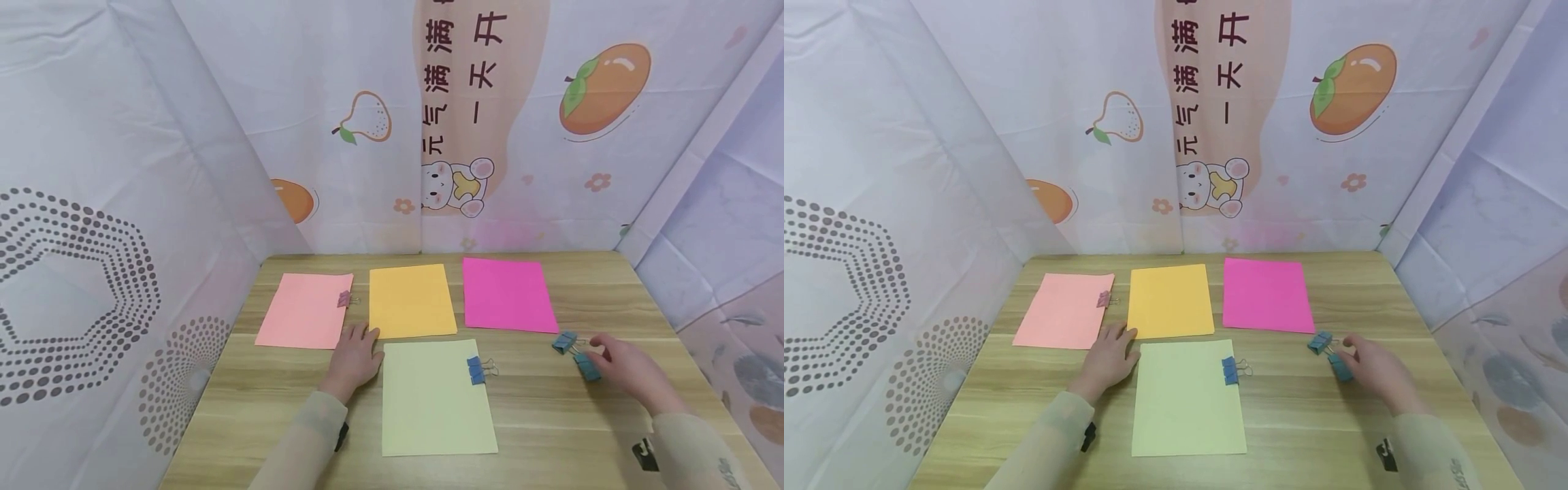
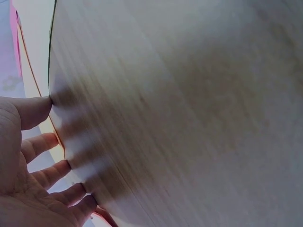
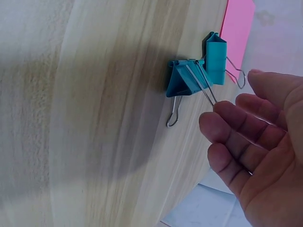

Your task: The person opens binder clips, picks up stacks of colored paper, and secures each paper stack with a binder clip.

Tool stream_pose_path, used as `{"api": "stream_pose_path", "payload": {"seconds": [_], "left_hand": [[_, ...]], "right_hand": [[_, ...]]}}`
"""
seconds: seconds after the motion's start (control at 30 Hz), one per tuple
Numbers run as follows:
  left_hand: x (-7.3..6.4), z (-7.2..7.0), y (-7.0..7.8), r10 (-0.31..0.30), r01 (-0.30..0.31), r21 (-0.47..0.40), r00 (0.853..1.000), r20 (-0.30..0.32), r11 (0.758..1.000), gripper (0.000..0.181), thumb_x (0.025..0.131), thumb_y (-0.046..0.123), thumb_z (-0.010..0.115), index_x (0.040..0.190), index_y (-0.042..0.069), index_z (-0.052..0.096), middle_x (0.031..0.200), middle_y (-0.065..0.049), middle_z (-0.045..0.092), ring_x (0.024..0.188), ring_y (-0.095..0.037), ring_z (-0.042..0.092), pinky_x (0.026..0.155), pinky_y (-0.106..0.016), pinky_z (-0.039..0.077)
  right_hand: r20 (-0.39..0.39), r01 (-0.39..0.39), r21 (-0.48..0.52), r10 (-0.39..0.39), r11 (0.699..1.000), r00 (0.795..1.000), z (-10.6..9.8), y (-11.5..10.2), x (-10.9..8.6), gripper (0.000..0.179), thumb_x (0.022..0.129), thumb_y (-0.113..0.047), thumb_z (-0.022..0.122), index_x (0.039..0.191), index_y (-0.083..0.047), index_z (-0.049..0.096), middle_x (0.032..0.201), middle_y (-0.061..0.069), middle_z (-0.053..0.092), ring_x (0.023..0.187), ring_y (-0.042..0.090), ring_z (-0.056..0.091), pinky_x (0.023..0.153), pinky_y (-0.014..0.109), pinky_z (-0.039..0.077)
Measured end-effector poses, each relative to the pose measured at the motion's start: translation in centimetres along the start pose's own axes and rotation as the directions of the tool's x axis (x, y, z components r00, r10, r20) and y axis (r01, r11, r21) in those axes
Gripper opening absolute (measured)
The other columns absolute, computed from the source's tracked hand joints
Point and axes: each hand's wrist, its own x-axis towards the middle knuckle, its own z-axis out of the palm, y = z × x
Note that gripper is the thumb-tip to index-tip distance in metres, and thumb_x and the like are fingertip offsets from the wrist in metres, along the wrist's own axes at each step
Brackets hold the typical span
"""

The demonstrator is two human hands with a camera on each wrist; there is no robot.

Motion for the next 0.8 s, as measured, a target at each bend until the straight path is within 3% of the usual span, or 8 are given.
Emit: {"api": "stream_pose_path", "payload": {"seconds": [0.3, 0.5, 0.8], "left_hand": [[0.0, -0.1, 0.0, 0.015, -0.015, 0.002, 1.0, -0.003, 1.0, 0.053, 0.099, 0.036, 0.063, 0.145, 0.011, 0.056, 0.153, -0.018, 0.045, 0.142, -0.042, 0.041, 0.117, -0.054, 0.034], [0.1, 0.0, -0.1, 0.012, -0.012, 0.0, 1.0, -0.008, 1.0, 0.053, 0.099, 0.036, 0.063, 0.145, 0.012, 0.056, 0.153, -0.018, 0.046, 0.141, -0.042, 0.042, 0.116, -0.054, 0.035], [0.1, 0.0, -0.2, 0.01, -0.01, 0.002, 1.0, -0.009, 1.0, 0.053, 0.099, 0.037, 0.064, 0.145, 0.013, 0.055, 0.152, -0.016, 0.046, 0.141, -0.041, 0.042, 0.115, -0.054, 0.037]], "right_hand": [[-0.004, -0.026, 0.006, 0.026, 1.0, 1.0, -0.1, 0.7, -0.3, 0.043, 0.104, -0.025, 0.056, 0.124, 0.013, 0.055, 0.084, 0.01, 0.065, 0.072, 0.022, 0.059, 0.061, 0.043, 0.049], [-0.039, -0.048, -0.026, 0.047, 0.999, 0.998, -0.4, 1.2, -0.5, 0.04, 0.103, -0.022, 0.055, 0.118, 0.015, 0.056, 0.084, 0.018, 0.068, 0.073, 0.028, 0.063, 0.064, 0.05, 0.051], [0.046, -0.104, -0.029, 0.105, 0.994, 0.993, -0.3, 2.3, -0.5, 0.037, 0.101, -0.023, 0.056, 0.108, 0.012, 0.061, 0.088, 0.022, 0.068, 0.077, 0.031, 0.064, 0.067, 0.053, 0.052]]}}
